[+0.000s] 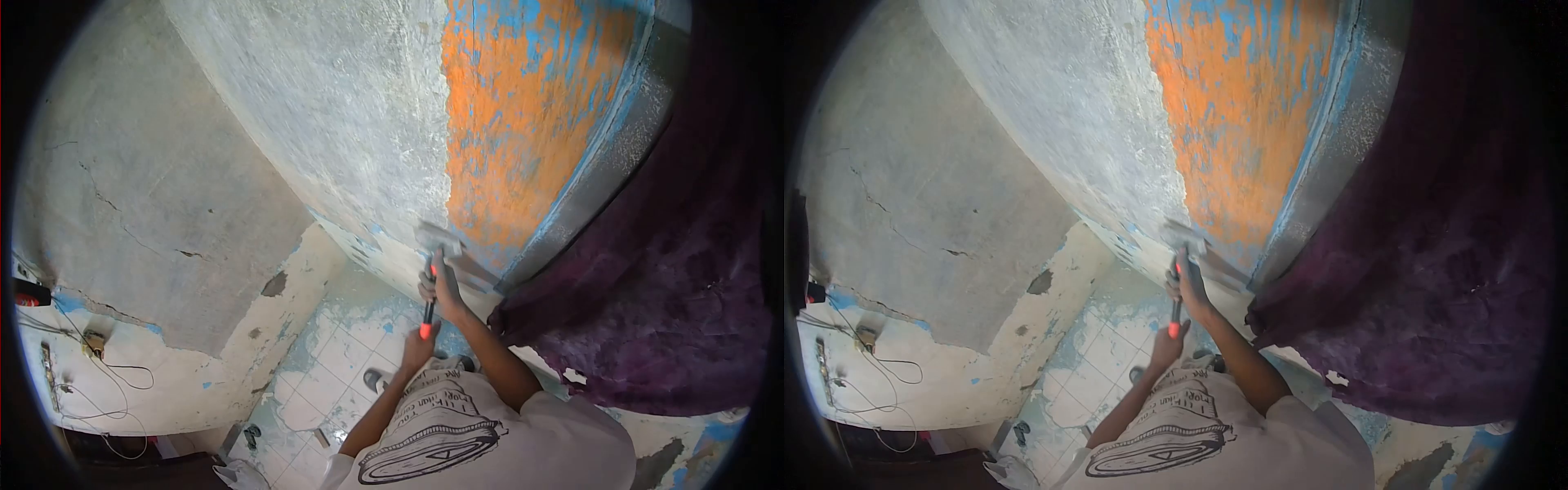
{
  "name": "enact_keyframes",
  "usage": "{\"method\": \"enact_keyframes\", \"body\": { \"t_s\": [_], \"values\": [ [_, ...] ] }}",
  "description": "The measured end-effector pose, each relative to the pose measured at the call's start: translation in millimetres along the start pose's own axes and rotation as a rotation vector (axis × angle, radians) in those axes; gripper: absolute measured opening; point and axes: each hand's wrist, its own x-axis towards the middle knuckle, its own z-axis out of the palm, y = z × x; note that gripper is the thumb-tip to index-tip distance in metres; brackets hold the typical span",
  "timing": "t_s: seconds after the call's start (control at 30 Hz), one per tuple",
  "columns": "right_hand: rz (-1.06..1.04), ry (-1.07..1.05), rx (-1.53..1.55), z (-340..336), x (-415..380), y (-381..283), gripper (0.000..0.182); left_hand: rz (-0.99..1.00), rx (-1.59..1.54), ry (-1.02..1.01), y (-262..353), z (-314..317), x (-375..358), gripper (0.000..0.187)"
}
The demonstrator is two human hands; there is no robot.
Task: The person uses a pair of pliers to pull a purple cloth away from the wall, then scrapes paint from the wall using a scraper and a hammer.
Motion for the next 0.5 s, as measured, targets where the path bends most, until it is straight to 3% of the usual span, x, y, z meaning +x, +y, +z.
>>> {"method": "enact_keyframes", "body": {
  "t_s": [0.07,0.17,0.23,0.3,0.37,0.43,0.5],
  "values": [
    [-0.109,-0.009,-0.047,30,-1,-39,0.051,0.076,-0.130,-0.041,36,-13,4,0.053],
    [-0.286,-0.044,-0.152,67,-4,-84,0.043,0.093,-0.734,-0.447,68,-26,6,0.042],
    [-0.341,-0.008,-0.213,67,2,-84,0.043,0.165,-0.845,-0.540,67,-27,10,0.044],
    [-0.406,0.020,-0.262,65,1,-73,0.042,0.187,-0.821,-0.515,44,-27,14,0.050],
    [-0.375,0.149,-0.202,57,4,-46,0.035,0.077,-0.659,-0.474,22,-34,16,0.052],
    [-0.428,0.167,-0.215,56,9,-39,0.041,0.035,-0.590,-0.388,21,-39,8,0.050],
    [-0.427,0.213,-0.351,62,10,-46,0.047,0.141,-0.478,-0.224,28,-40,7,0.047]
  ]
}}
